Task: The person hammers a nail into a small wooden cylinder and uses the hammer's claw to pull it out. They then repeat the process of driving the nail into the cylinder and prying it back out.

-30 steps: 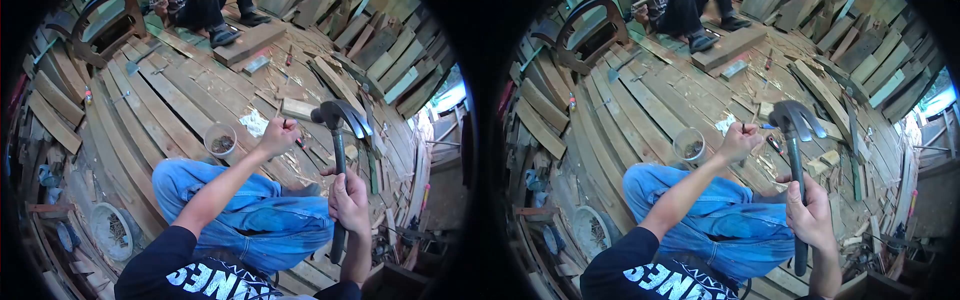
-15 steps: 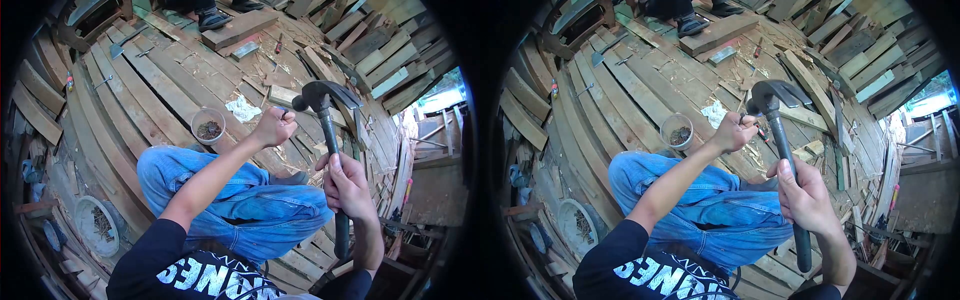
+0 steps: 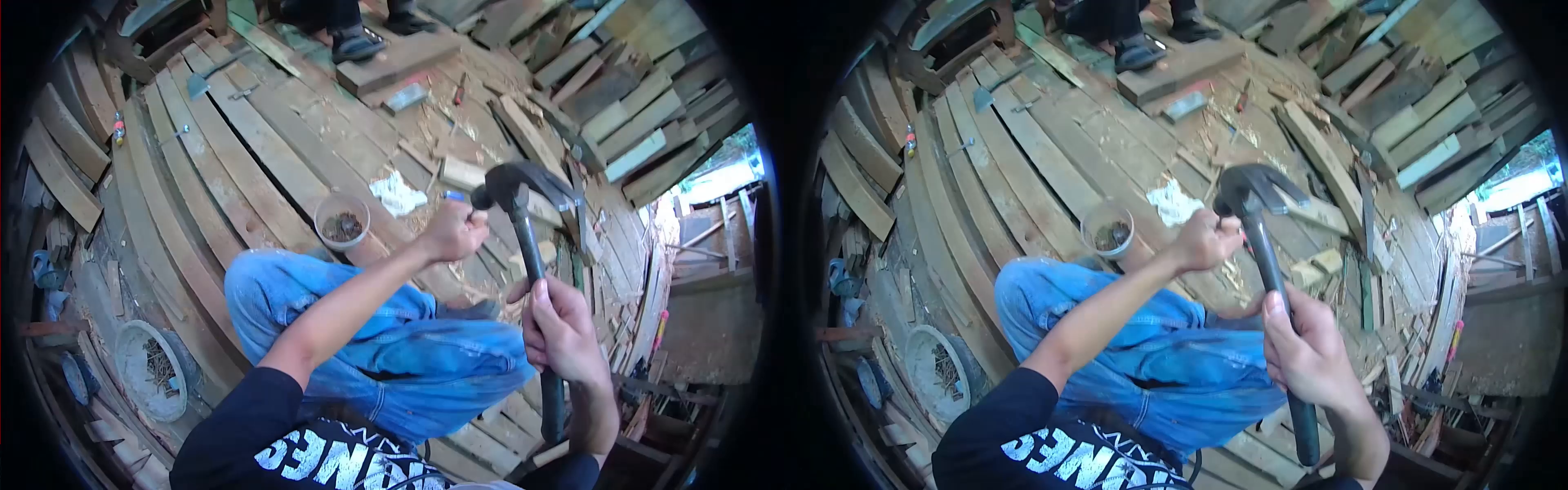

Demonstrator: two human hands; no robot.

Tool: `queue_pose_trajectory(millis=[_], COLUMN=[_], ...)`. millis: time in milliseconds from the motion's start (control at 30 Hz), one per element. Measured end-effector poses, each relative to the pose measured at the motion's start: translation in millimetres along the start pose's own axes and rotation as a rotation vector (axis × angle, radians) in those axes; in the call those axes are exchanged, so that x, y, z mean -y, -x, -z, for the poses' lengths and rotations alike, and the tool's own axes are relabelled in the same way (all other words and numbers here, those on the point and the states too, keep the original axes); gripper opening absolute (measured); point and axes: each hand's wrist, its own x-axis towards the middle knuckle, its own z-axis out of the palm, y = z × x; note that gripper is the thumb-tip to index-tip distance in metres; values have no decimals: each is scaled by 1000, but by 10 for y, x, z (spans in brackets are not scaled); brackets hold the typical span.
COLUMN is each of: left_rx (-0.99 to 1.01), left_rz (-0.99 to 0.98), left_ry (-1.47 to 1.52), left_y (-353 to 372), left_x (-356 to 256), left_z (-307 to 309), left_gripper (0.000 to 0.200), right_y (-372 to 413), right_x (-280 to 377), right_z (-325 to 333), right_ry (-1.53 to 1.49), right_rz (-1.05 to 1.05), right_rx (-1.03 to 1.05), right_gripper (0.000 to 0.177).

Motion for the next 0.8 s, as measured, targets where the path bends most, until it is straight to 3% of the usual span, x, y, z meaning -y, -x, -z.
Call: queue_pose_trajectory(millis=[100, 233, 433, 500, 700, 767, 800], left_rx=[20, 6, 78, 54, 33, 71, 15], left_rz=[66, -4, 37, 19, -8, 199, 271], left_ry=[-21, 16, -9, 50, -44, 130, 248], left_y=[10, 18, 50, 12, 40, 53, 19], left_x=[-48, 63, -105, -59, 7, 17, -60], left_z=[32, -5, 4, -22, -22, 13, -5], left_gripper=[28, 26, 42, 42, 26, 14, 22], right_y=[0, -42, -107, -154, -36, -24, -29], right_x=[-9, -38, -115, -211, -18, -32, -43], right_z=[26, 38, 136, 165, 174, 150, 153], right_ry=[2, -9, -82, 84, 13, 55, 75], right_rz=[18, -32, 28, 173, -69, -49, -21], right_rx=[21, 50, 72, 5, -58, -92, -110], right_gripper=[31, 28, 25, 24, 26, 31, 36])
